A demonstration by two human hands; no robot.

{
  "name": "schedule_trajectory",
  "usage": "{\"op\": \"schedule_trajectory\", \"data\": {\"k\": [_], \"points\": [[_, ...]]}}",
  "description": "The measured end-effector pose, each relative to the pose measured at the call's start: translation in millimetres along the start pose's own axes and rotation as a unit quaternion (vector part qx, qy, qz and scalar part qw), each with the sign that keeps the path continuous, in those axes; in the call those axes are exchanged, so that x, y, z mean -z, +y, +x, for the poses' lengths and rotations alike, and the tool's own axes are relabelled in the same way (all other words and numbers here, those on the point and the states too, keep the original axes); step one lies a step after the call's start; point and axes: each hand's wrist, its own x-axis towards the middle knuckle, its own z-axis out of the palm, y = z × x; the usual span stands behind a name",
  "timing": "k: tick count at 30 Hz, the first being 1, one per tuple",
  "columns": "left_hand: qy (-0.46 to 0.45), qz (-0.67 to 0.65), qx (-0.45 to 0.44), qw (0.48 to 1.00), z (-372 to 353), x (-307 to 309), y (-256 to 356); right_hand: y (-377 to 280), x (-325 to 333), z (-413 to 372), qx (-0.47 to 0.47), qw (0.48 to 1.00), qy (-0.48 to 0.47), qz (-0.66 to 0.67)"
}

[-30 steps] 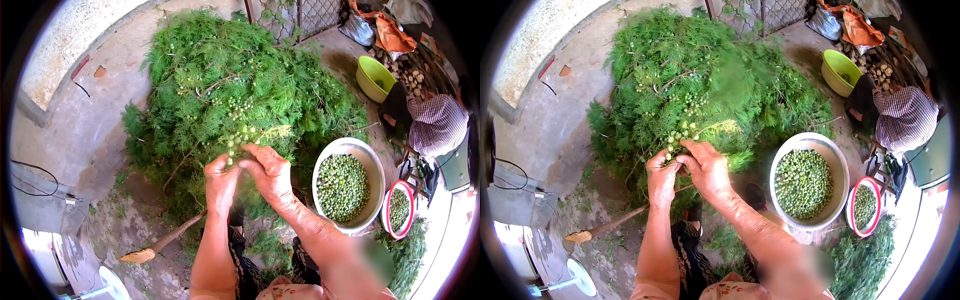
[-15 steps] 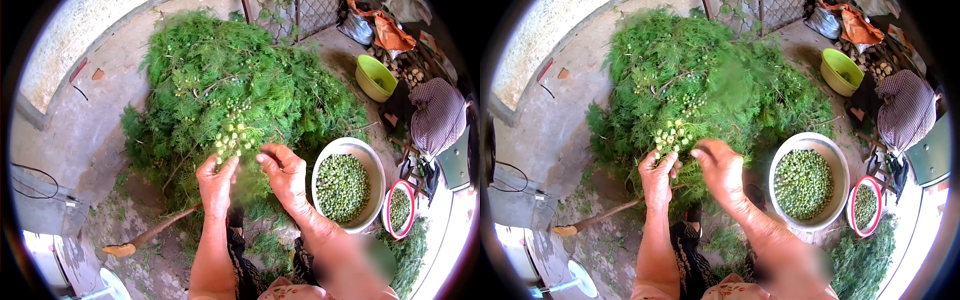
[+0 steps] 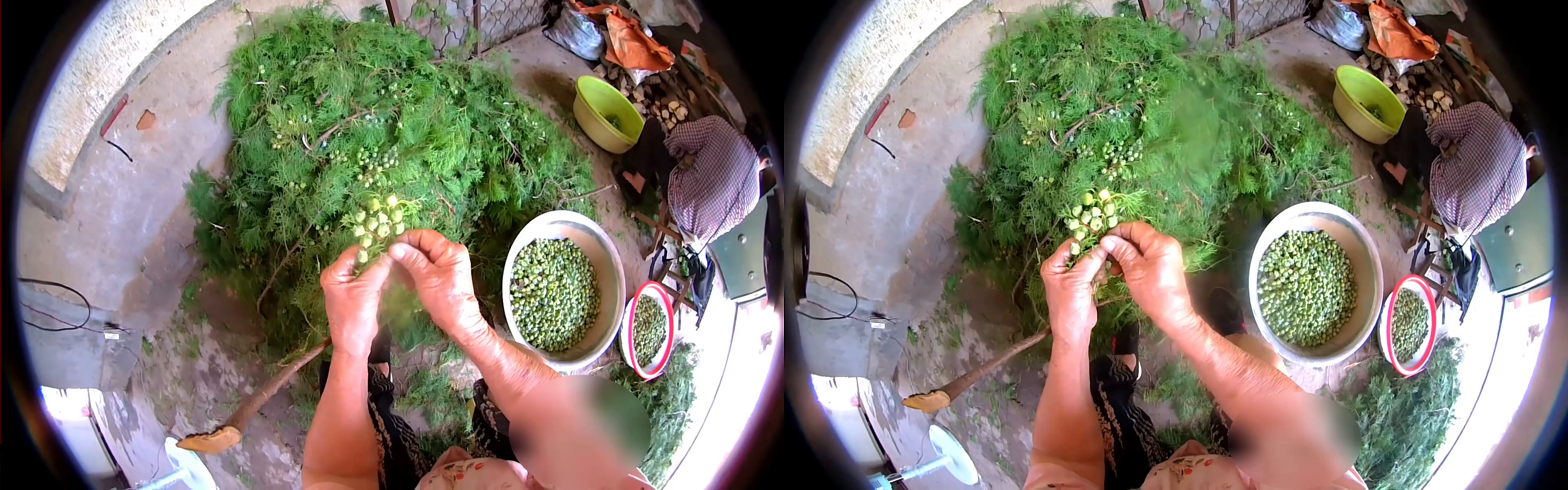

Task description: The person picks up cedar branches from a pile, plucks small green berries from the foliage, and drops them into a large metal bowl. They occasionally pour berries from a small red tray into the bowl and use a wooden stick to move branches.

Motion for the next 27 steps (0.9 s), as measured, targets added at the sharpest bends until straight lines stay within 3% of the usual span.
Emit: {"op": "schedule_trajectory", "data": {"k": [4,8,18,21,27], "points": [[0.008,-0.094,0.038,0.995,2.2,2.2,-4.1,6.4,7.9,2.3,-0.039,0.988,-0.052,0.137],[0.046,-0.097,0.046,0.993,0.8,-1.7,-2.2,-6.2,17.1,-3.8,-0.128,0.964,-0.026,0.232],[0.015,-0.068,0.037,0.997,-1.9,-4.6,-1.9,4.5,17.3,5.5,-0.08,0.964,-0.015,0.254],[0.01,-0.058,0.037,0.998,0.3,-5.1,-1.6,8.1,18.6,7.8,-0.032,0.971,-0.067,0.226],[0.028,-0.054,0.061,0.996,2.2,0.8,-3.4,12.1,16.8,8.1,-0.013,0.986,-0.067,0.155]]}}
